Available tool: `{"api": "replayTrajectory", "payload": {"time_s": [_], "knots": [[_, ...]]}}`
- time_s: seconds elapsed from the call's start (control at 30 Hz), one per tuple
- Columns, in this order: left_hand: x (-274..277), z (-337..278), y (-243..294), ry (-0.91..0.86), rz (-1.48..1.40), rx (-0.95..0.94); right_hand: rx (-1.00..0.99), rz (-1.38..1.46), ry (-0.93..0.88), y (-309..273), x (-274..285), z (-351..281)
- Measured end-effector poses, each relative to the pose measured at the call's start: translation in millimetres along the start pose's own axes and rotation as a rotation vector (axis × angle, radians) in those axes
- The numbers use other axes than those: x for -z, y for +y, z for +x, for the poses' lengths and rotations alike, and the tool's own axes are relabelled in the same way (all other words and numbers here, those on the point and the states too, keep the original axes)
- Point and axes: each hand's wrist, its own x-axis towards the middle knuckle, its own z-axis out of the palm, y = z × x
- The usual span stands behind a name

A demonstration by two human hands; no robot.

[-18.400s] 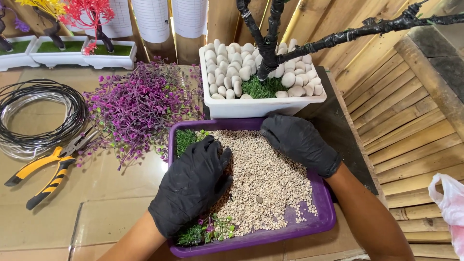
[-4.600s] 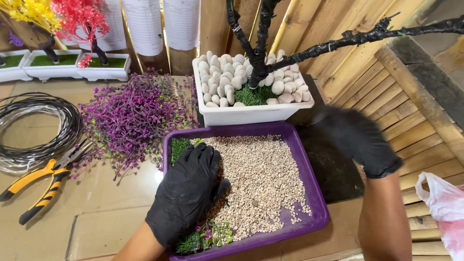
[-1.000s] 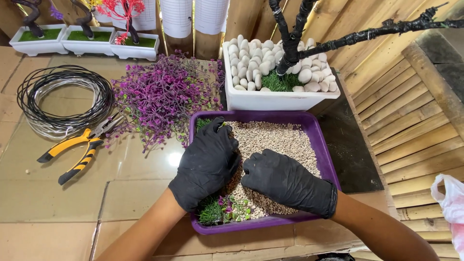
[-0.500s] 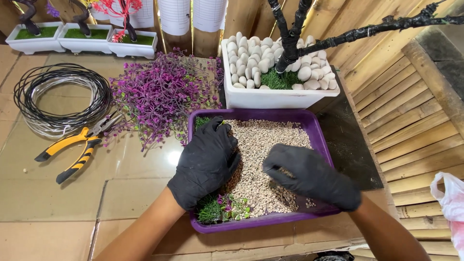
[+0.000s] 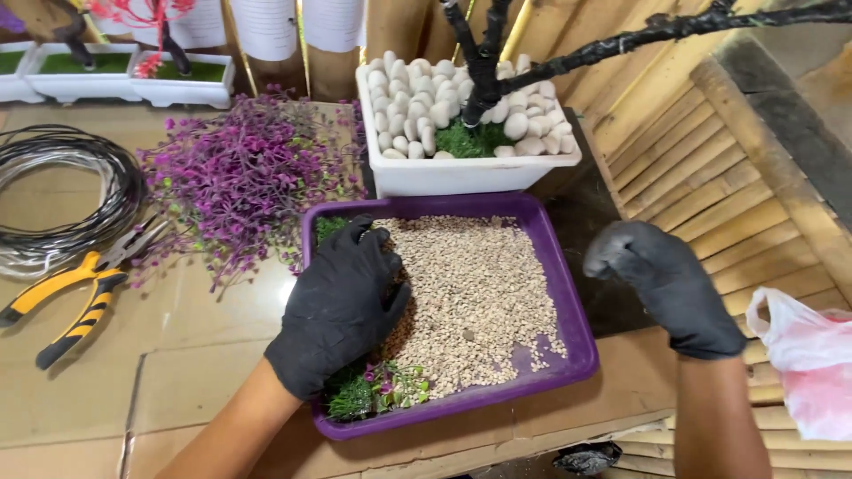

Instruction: Sorting and arranging decorative stones and moss from a tray into an artificial tree pot.

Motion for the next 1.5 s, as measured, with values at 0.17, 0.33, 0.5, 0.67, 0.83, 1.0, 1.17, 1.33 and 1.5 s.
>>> {"api": "replayTrajectory", "payload": {"time_s": [0.17,0.33,0.5,0.67,0.83,1.0,1.17,1.33,1.5], "knots": [[-3,-1,0,0.023,-0.039,0.024,0.092,0.168,-0.083,3,-16,14],[-4,-4,1,0.067,-0.005,0.02,-0.121,-0.438,0.255,24,-7,23],[1,-2,2,0.014,0.001,0.029,0.198,-0.986,0.605,77,10,16],[1,-1,-6,-0.06,-0.055,0.035,0.415,-0.731,0.559,34,-18,10],[-2,0,-6,-0.001,-0.126,0.0,0.191,-0.329,-0.001,-15,-63,-2],[-3,-2,-5,0.058,-0.116,0.0,0.638,-0.314,-0.584,-39,-96,-10],[-7,-1,-9,0.086,-0.085,-0.036,0.737,-0.509,-0.485,-4,-112,-8],[-5,-3,-8,0.096,-0.097,-0.048,0.763,-0.408,-0.455,-9,-117,-5],[-2,-2,-6,0.097,-0.055,-0.047,0.723,-0.225,-0.419,-2,-114,-4]]}}
